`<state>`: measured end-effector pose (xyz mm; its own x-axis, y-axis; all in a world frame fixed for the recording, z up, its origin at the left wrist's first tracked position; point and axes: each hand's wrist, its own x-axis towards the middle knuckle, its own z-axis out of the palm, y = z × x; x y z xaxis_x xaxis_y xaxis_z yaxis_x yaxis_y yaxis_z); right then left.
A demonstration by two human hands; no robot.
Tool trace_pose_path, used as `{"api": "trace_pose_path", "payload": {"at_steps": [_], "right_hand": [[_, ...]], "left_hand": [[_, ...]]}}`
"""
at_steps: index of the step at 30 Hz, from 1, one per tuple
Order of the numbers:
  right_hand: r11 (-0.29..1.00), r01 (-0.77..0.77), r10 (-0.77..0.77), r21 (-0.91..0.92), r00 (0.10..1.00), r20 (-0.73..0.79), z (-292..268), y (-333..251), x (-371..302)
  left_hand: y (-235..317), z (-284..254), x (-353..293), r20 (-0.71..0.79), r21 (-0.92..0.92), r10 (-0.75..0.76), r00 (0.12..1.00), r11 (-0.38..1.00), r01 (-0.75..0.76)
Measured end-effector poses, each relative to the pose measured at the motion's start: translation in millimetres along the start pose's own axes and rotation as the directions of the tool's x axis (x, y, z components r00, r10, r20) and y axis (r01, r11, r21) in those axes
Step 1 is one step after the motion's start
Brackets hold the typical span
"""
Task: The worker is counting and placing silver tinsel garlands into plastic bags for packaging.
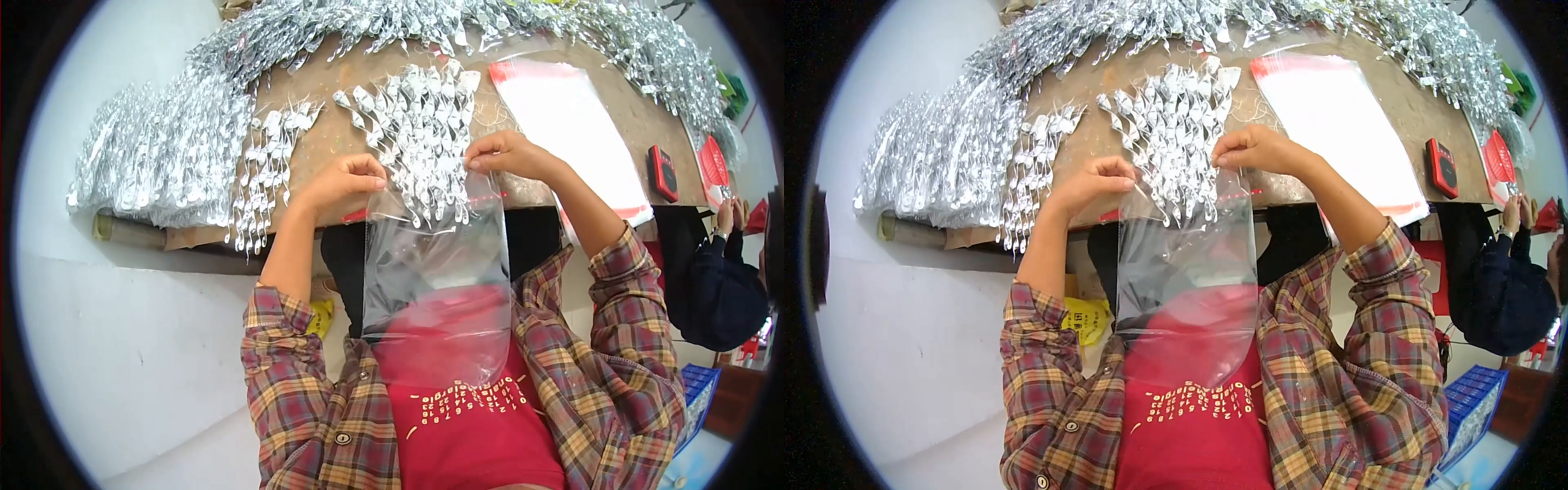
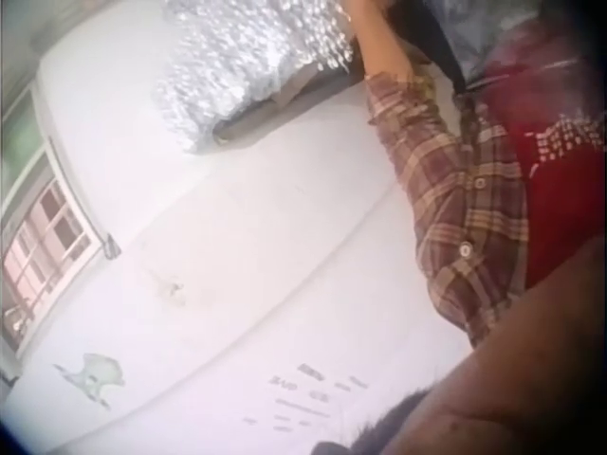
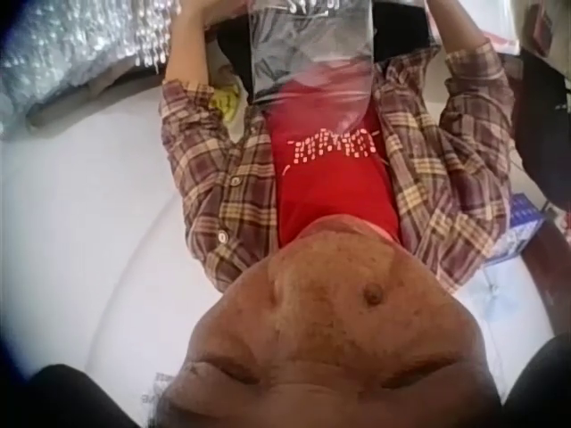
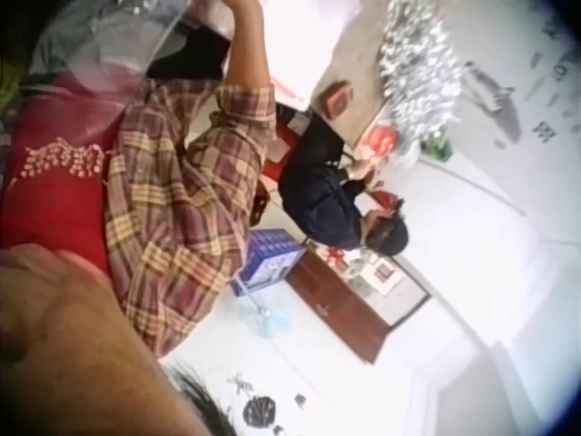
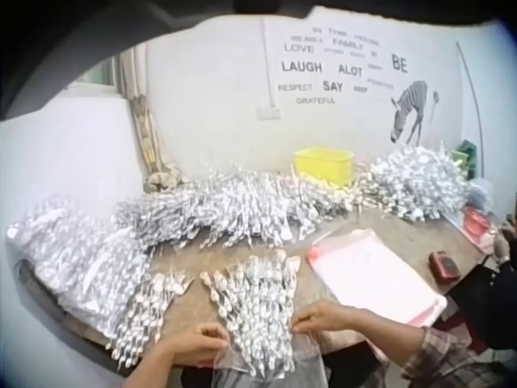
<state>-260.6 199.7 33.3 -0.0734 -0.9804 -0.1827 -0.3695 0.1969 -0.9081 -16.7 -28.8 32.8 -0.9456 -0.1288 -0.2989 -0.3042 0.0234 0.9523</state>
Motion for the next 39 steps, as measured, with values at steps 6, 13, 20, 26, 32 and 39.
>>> {"api": "trace_pose_path", "payload": {"at_steps": [6, 13, 20, 26, 32, 39], "right_hand": [[0.991, 0.084, -0.107, -0.105, 0.963, -0.246, -43, 1, 36], [0.89, 0.04, -0.308, -0.454, 0.788, -0.534, -103, 65, 134], [0.851, -0.129, -0.109, -0.509, 0.905, -0.411, -65, 35, 127], [0.747, -0.176, -0.043, -0.641, 0.949, -0.311, -80, -9, 168], [0.813, 0.009, -0.193, -0.583, 0.948, -0.254, -71, 20, 216], [0.66, -0.024, -0.004, -0.75, 0.999, -0.036, -49, -40, 199]], "left_hand": [[-15, -15, 7, 0.011, 0.052, 0.002, 1.0, 0.999, -0.003], [-17, -15, 13, 0.032, -0.148, -0.005, 0.999, 0.989, 0.01], [-22, -23, 2, -0.02, -0.123, -0.035, 0.999, 0.992, 0.032], [-22, -25, 4, 0.007, -0.166, -0.056, 0.998, 0.985, 0.056], [-23, -23, 10, 0.016, -0.203, -0.045, 0.999, 0.978, 0.047], [-26, -27, 1, -0.032, -0.249, -0.053, 0.998, 0.968, 0.044]]}}
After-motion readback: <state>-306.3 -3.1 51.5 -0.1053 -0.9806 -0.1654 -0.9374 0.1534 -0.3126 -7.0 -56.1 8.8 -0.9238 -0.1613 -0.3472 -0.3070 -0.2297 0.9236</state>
